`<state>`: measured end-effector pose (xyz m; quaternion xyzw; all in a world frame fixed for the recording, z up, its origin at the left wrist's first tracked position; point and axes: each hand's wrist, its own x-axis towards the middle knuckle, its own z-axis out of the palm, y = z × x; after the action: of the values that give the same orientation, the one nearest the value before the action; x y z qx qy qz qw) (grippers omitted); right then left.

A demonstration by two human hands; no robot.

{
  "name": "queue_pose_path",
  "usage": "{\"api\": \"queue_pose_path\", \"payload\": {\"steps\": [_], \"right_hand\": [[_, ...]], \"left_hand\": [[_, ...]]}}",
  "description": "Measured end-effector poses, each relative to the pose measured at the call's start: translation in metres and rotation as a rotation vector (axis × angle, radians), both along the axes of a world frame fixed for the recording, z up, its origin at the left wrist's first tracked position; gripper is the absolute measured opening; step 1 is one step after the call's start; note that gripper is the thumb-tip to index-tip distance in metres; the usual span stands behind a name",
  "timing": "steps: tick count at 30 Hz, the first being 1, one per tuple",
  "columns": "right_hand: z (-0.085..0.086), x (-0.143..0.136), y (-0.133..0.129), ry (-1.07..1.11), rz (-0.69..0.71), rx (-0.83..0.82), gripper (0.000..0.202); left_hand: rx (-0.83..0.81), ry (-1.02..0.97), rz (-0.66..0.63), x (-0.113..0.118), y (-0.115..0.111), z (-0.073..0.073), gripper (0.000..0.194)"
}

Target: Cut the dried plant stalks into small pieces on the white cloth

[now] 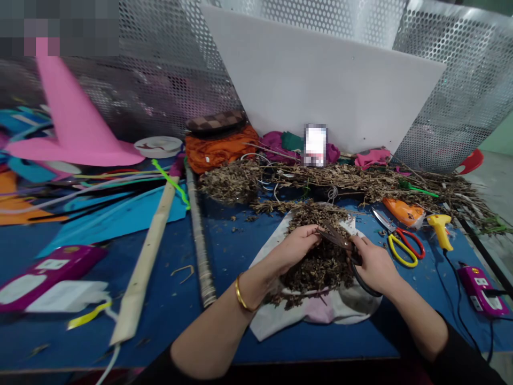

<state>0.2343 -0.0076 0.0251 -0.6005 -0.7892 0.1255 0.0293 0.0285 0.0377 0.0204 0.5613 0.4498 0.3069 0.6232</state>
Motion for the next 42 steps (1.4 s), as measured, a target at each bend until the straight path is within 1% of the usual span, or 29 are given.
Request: {"api": "queue_pose_path", "payload": {"steps": [3, 9, 14, 17, 19, 22, 25, 28, 31, 34, 37, 42], "right_hand": [[0.001, -0.001, -0.001, -0.003, 0.004, -0.002, 0.042], [0.001, -0.002, -0.002, 0.047, 0.035, -0.004, 0.041], [0.002, -0.002, -0.001, 0.039, 0.051, -0.029, 0.045], [0.002, -0.002, -0.001, 0.048, 0.060, -0.018, 0.043], [0.003, -0.002, -0.002, 0.055, 0.068, -0.011, 0.041], [0.002, -0.001, -0.002, 0.058, 0.079, -0.014, 0.038], [0.001, 0.000, -0.002, 0.064, 0.075, -0.029, 0.037], [0.000, 0.001, -0.002, 0.073, 0.062, -0.030, 0.036], [0.000, 0.000, -0.002, 0.073, 0.049, -0.021, 0.036], [0.000, -0.001, -0.002, 0.055, 0.036, -0.018, 0.040], [0.001, -0.002, -0.001, 0.016, 0.034, -0.046, 0.044], [0.000, -0.003, -0.001, 0.011, 0.053, -0.086, 0.042]], "left_hand": [[-0.015, -0.009, 0.007, 0.002, -0.003, 0.003, 0.021], [-0.066, -0.023, -0.033, 0.006, -0.005, 0.007, 0.015], [-0.072, 0.018, -0.121, 0.004, -0.007, 0.008, 0.019], [-0.049, 0.038, -0.148, 0.004, -0.008, 0.006, 0.018], [0.009, 0.081, -0.154, 0.004, -0.008, 0.003, 0.019], [0.108, 0.157, -0.148, 0.004, -0.006, 0.002, 0.020], [0.161, 0.199, -0.138, 0.003, -0.005, 0.004, 0.022], [0.116, 0.148, -0.105, 0.002, -0.004, 0.007, 0.019], [0.028, 0.125, -0.063, 0.002, -0.004, 0.010, 0.021], [0.061, 0.125, -0.039, 0.003, -0.005, 0.012, 0.018], [0.093, 0.138, -0.033, 0.004, -0.006, 0.013, 0.021], [0.023, 0.113, -0.021, 0.006, -0.005, 0.010, 0.020]]}}
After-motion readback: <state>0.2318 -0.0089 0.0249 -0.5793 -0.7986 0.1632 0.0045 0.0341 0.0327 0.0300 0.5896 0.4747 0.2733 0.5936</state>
